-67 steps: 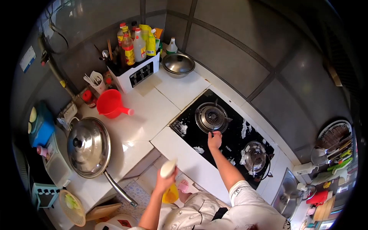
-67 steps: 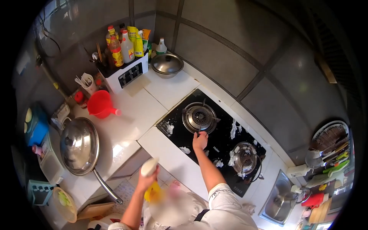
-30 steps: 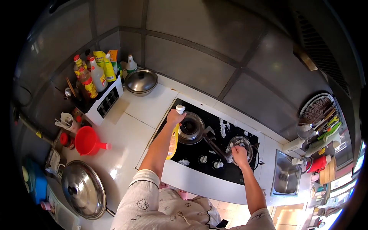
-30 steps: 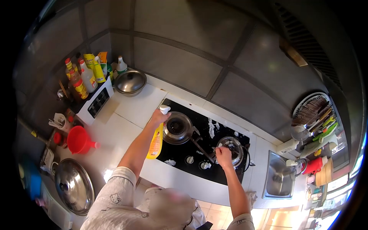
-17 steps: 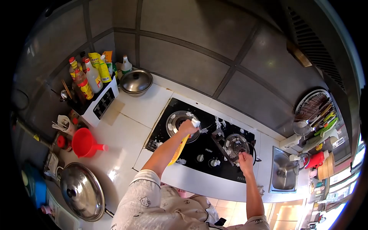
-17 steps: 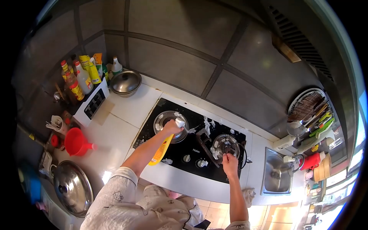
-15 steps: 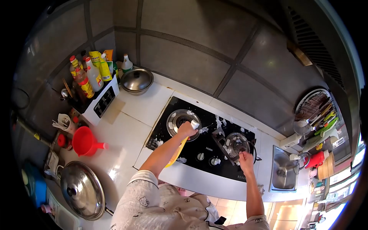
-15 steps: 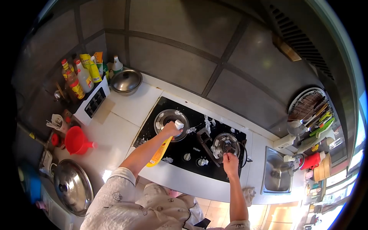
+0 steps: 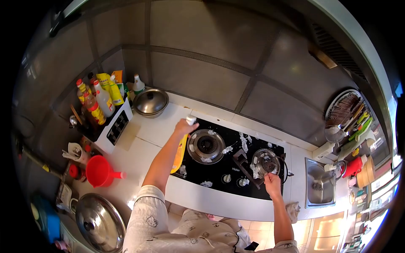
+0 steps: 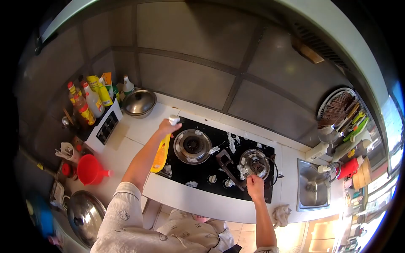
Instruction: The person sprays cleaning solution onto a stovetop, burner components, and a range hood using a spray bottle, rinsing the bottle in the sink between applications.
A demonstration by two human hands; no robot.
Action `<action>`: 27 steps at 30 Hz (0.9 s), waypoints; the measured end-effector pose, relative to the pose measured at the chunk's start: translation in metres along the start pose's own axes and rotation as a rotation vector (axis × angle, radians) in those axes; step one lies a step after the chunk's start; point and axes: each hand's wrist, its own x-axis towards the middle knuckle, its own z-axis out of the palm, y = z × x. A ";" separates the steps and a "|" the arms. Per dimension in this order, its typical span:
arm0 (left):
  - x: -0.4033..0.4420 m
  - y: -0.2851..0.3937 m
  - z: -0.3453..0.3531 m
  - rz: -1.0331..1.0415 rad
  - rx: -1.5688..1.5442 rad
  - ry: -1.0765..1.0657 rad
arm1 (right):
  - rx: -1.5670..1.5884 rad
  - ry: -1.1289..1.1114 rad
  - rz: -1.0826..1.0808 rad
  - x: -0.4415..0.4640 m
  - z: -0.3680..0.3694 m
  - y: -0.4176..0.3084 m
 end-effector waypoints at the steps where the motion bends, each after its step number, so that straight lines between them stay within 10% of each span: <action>1: 0.010 0.010 -0.006 0.018 -0.043 0.041 | 0.026 0.004 0.012 -0.002 0.001 -0.004; 23: 0.041 0.177 -0.020 0.281 -0.439 0.051 | -0.061 0.108 -0.080 -0.001 0.009 -0.002; 27: 0.045 0.155 0.012 0.172 -0.057 -0.007 | -0.048 0.087 -0.026 -0.006 0.010 -0.001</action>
